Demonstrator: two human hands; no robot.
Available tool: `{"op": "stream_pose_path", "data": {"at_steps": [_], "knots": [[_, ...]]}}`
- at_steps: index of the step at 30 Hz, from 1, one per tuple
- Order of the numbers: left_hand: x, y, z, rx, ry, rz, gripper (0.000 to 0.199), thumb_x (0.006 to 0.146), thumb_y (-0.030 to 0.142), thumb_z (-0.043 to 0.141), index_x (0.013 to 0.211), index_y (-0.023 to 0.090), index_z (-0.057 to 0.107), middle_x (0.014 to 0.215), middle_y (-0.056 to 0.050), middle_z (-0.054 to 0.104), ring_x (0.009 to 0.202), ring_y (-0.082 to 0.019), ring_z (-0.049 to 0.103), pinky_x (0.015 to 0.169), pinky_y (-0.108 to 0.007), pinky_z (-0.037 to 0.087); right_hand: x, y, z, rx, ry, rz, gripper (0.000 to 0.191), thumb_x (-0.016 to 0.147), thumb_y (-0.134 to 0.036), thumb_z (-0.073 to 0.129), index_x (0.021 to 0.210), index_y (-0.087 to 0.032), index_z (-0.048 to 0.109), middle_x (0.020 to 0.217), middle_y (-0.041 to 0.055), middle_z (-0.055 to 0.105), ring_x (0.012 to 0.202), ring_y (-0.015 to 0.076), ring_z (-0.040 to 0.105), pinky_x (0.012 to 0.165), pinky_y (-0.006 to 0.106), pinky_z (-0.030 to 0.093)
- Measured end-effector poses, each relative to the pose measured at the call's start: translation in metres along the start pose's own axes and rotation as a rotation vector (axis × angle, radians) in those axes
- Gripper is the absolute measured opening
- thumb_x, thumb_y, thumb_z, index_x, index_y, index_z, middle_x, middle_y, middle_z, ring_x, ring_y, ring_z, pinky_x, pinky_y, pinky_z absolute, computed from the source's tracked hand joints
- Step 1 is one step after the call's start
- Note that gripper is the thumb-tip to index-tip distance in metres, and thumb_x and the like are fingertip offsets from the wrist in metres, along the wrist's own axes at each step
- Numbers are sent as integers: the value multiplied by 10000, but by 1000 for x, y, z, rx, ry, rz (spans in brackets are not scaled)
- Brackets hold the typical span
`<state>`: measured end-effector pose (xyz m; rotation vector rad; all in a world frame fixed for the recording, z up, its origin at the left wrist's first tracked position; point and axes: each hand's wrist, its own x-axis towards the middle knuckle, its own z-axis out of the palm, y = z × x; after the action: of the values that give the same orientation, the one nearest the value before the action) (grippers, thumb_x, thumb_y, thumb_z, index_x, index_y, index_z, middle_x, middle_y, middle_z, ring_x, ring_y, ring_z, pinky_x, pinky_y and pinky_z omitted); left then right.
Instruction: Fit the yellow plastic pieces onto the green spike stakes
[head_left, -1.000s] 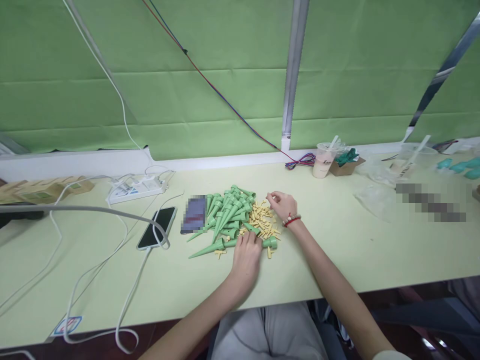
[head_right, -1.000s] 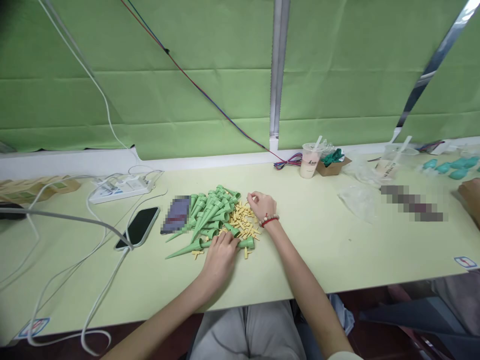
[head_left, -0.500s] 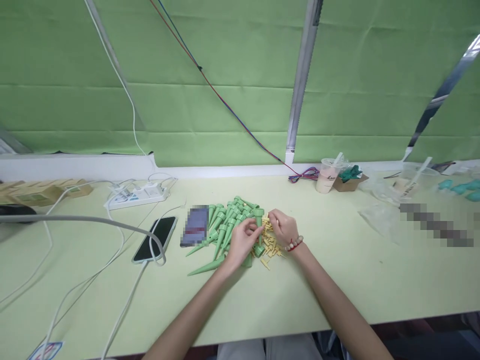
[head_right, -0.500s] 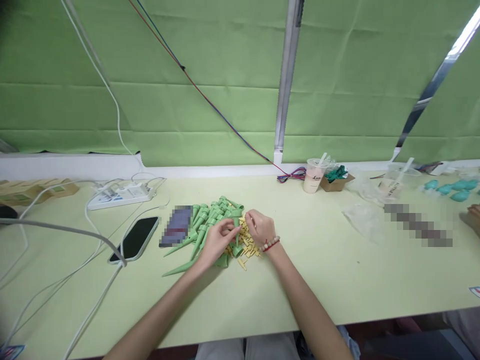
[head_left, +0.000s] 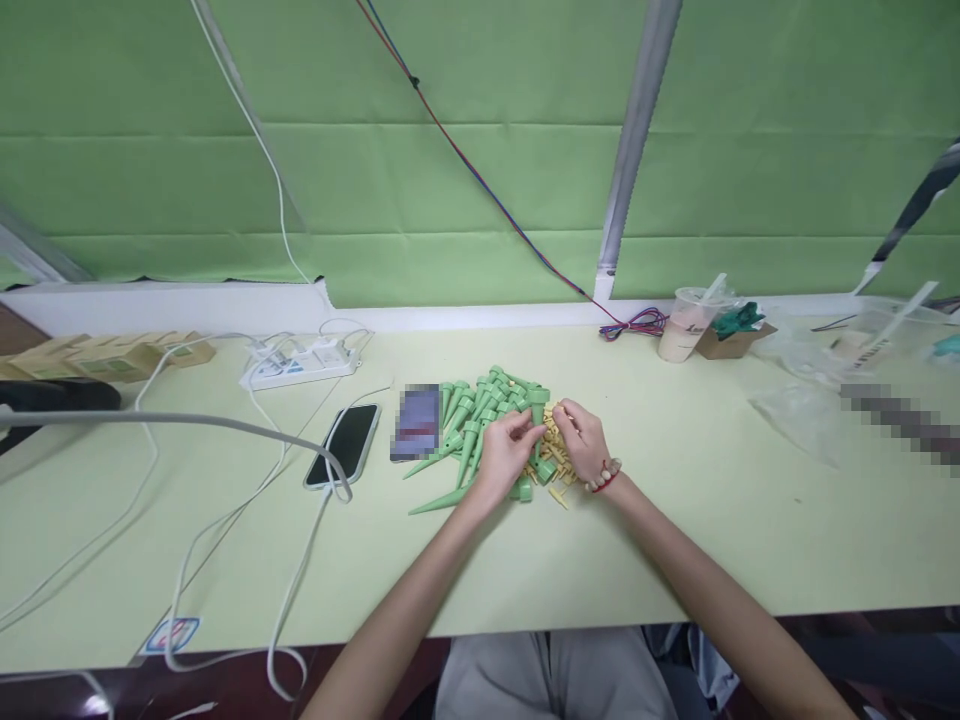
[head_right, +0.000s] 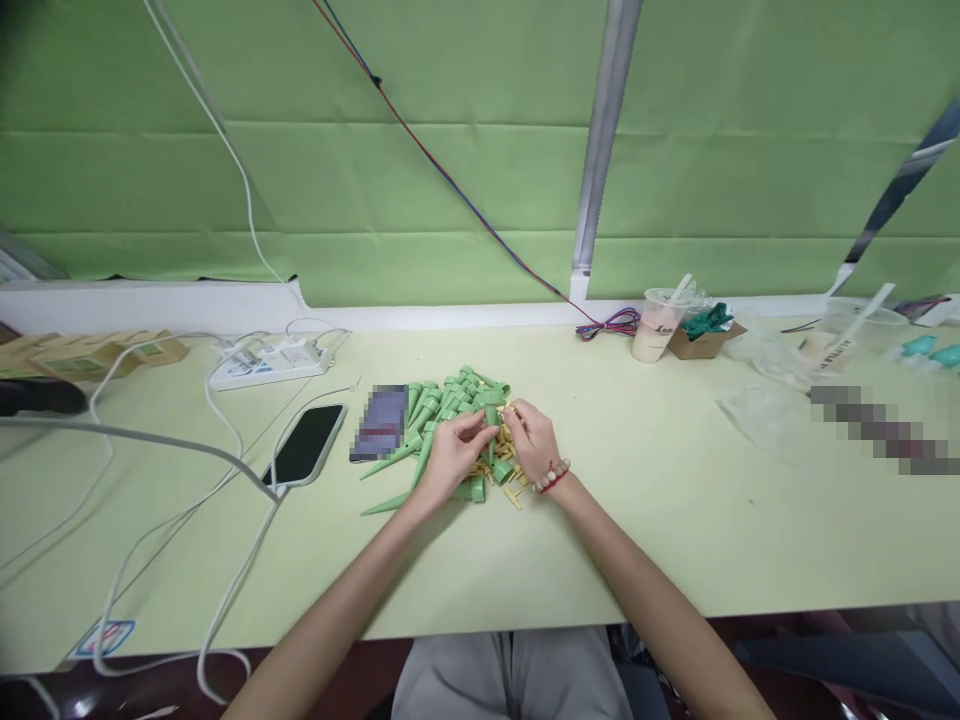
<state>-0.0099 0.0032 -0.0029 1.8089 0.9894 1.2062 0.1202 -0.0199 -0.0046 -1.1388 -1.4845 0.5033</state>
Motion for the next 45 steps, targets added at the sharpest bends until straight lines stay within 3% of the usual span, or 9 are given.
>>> {"op": "stream_pose_path", "data": {"at_steps": [5,12,19,24,27,30,35,38,45], "knots": [[-1,12,-3,58,76,106,151,747,280,582,739,137,626,633,3,471,582,-99,436,533,-217,368,0,-7,6,398,-61,279,354,857,-473,348,611,-219,335,543,-42,334,462,108,351,405,233,303],[4,19,-6,-173,-43,-48,260,742,376,575,665,127,571,650,18,418,458,-65,463,429,-205,369,4,1,-13,-292,8,-102,249,850,-412,449,995,-214,493,945,45,589,710,147,562,585,254,429],[3,13,-3,-184,-53,-22,228,719,355,611,679,130,609,657,4,437,511,-75,450,463,-212,404,7,2,-20,-421,-39,-282,301,920,-336,290,885,-192,551,813,71,582,756,178,558,676,284,434],[2,15,-2,-218,-1,-26,184,688,307,642,643,131,615,666,3,468,529,-78,452,489,-222,401,2,-15,-6,106,22,69,361,882,-451,346,664,-197,482,548,-21,435,481,115,455,520,260,429],[3,15,-6,-75,74,109,137,695,256,636,611,149,614,647,4,479,623,-102,464,602,-239,417,2,-23,0,572,-99,395,403,812,-556,404,605,-211,404,448,-89,238,358,77,288,391,224,378],[5,15,-7,-37,104,119,127,680,257,643,613,153,612,647,4,489,640,-109,467,627,-247,423,5,-25,-3,718,-234,531,408,757,-591,463,621,-209,419,437,-103,255,333,59,229,368,224,378],[4,18,-2,-251,-41,-75,233,674,354,645,662,136,564,654,13,454,562,-96,503,528,-233,425,7,-18,-18,100,-68,132,298,829,-488,440,848,-204,526,651,-7,552,491,115,492,495,247,416],[3,20,-1,-293,-132,-123,256,713,376,612,672,137,530,688,16,437,518,-91,541,505,-228,420,9,-13,-26,-284,-112,-140,206,876,-370,419,937,-210,533,872,47,603,708,155,562,621,258,421],[0,23,-2,-258,-181,-126,290,741,414,571,706,128,543,750,-13,496,436,-62,499,414,-205,383,10,-7,-29,-582,-134,-289,263,915,-312,317,794,-199,520,763,66,562,726,182,527,617,270,385]]}}
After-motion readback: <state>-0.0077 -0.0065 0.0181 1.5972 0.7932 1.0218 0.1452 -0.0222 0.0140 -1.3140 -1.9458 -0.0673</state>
